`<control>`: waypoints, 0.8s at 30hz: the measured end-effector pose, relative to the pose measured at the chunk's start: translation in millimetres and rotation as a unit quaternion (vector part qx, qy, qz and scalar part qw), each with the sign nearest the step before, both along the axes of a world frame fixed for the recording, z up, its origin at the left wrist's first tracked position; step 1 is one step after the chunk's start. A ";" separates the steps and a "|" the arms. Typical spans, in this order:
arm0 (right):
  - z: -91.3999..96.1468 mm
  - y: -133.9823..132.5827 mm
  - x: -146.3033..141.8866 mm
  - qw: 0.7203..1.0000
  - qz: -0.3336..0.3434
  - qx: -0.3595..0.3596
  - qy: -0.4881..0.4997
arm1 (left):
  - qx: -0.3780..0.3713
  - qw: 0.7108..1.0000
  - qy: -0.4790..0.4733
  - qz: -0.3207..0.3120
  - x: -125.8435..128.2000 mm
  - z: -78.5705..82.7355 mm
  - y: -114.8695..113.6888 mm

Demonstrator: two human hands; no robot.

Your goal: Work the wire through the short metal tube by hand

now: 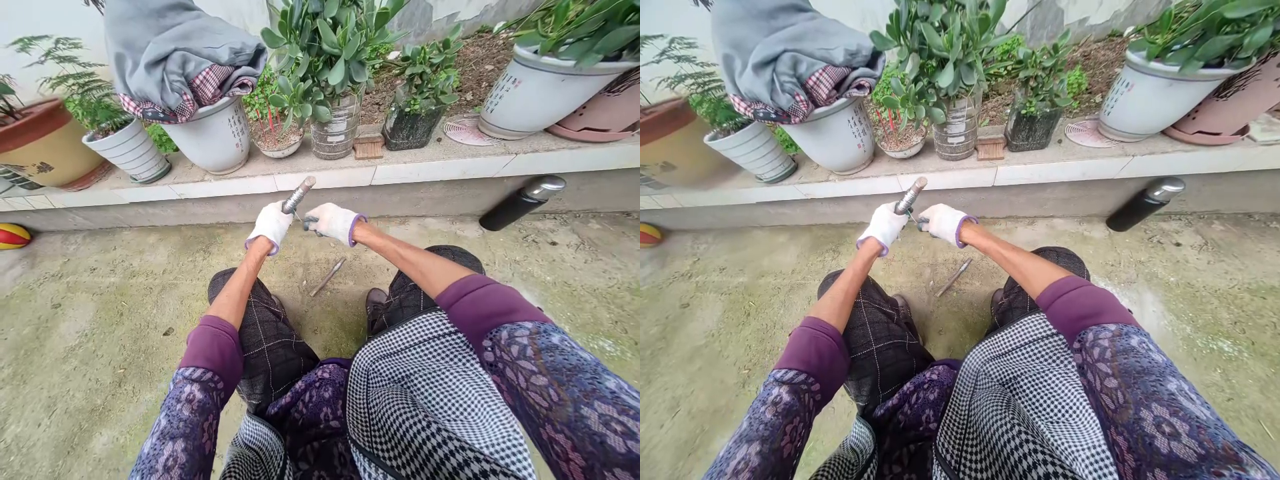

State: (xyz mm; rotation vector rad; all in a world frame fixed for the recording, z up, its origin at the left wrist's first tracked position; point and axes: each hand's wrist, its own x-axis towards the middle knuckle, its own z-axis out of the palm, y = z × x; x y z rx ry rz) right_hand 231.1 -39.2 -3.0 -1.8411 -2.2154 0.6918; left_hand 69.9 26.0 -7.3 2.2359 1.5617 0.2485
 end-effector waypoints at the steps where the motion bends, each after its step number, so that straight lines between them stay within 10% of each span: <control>1: 3.5 -5.7 -6.0 1.000 0.013 -0.001 0.003 | 0.022 0.999 0.032 -0.004 0.0 -1.3 0.6; 13: 26.9 8.5 23.8 0.996 -0.054 0.075 0.009 | 0.084 0.922 0.307 -0.219 5.5 -13.0 -19.8; 24: -1.7 12.5 15.0 0.999 -0.026 0.008 -0.032 | 0.088 0.992 0.067 -0.061 1.7 1.1 -9.9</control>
